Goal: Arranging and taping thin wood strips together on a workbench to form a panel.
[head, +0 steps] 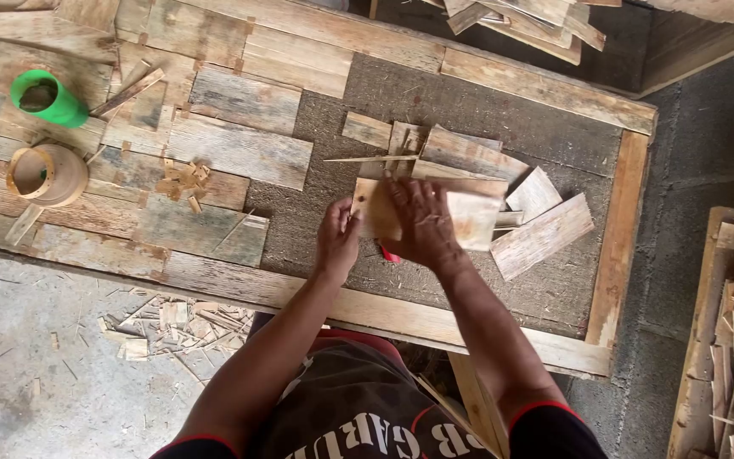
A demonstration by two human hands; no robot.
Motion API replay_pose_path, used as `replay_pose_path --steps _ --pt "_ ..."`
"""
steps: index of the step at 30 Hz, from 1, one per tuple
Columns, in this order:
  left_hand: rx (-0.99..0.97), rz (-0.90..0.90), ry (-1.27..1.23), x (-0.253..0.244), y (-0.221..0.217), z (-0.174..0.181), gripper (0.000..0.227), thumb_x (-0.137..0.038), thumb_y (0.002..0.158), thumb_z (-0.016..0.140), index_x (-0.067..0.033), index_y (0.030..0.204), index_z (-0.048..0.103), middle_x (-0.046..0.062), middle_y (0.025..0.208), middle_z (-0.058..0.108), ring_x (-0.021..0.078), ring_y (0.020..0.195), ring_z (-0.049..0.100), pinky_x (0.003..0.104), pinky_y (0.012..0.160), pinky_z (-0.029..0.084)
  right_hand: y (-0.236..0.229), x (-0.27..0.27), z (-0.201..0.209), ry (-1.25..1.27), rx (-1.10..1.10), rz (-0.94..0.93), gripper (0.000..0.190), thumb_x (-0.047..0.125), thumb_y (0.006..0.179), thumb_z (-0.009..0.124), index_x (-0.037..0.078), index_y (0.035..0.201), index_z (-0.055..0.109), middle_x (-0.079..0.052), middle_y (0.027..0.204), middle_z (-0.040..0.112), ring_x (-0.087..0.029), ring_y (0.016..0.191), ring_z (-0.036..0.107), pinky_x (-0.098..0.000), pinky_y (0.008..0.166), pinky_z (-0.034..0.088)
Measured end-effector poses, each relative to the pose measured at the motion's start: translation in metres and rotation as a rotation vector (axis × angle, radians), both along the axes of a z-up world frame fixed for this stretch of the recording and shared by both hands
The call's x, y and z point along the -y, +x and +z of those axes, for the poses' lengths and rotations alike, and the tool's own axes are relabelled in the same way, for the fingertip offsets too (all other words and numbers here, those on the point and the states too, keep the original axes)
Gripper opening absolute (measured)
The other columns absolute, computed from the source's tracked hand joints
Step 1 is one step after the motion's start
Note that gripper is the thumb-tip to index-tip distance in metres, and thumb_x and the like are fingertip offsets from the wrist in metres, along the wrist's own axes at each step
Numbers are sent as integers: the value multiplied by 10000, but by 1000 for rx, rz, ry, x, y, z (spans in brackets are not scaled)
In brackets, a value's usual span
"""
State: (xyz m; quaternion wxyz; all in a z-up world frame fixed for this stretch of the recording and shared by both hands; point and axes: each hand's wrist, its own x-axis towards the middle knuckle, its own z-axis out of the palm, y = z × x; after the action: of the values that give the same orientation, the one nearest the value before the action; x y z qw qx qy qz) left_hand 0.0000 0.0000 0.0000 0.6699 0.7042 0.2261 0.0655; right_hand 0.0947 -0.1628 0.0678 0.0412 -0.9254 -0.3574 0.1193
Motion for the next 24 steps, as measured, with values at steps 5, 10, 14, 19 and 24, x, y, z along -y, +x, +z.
replay_pose_path --steps 5,10,14,19,24 --pt "-83 263 -165 -1 19 -11 162 -51 1005 594 -72 1132 693 165 1166 738 202 976 720 273 763 640 -1 5 4 -17 19 6 1322 694 637 836 131 1624 160 -160 1568 373 -320 1387 391 -527 1225 223" --pt "91 324 -185 -35 22 -23 137 -18 1000 588 -74 1074 690 83 1115 743 135 977 708 232 780 633 14 62 -4 136 56 -182 1187 709 664 795 151 1570 269 -140 1563 374 -303 1432 360 -533 1234 186" --pt "-64 433 -269 -50 24 -36 133 -23 970 637 -92 1073 686 45 1049 710 113 931 686 196 792 623 37 120 -29 334 -11 -622 520 339 1025 597 116 1489 522 -174 1440 580 -310 1276 593 -431 1042 553" --pt "-218 445 -354 -32 10 -42 64 -66 979 658 -76 1035 687 74 994 705 131 822 647 218 663 584 40 149 -57 422 -345 -799 405 293 1104 459 78 1421 591 -224 1312 663 -325 1188 672 -425 959 597" --pt "-509 319 -356 -15 -25 -45 76 -108 1001 584 -79 1045 637 63 930 652 135 729 597 243 558 542 31 153 -67 660 -851 -996 487 315 1115 293 46 1404 577 -206 1241 698 -319 1112 712 -395 948 629"
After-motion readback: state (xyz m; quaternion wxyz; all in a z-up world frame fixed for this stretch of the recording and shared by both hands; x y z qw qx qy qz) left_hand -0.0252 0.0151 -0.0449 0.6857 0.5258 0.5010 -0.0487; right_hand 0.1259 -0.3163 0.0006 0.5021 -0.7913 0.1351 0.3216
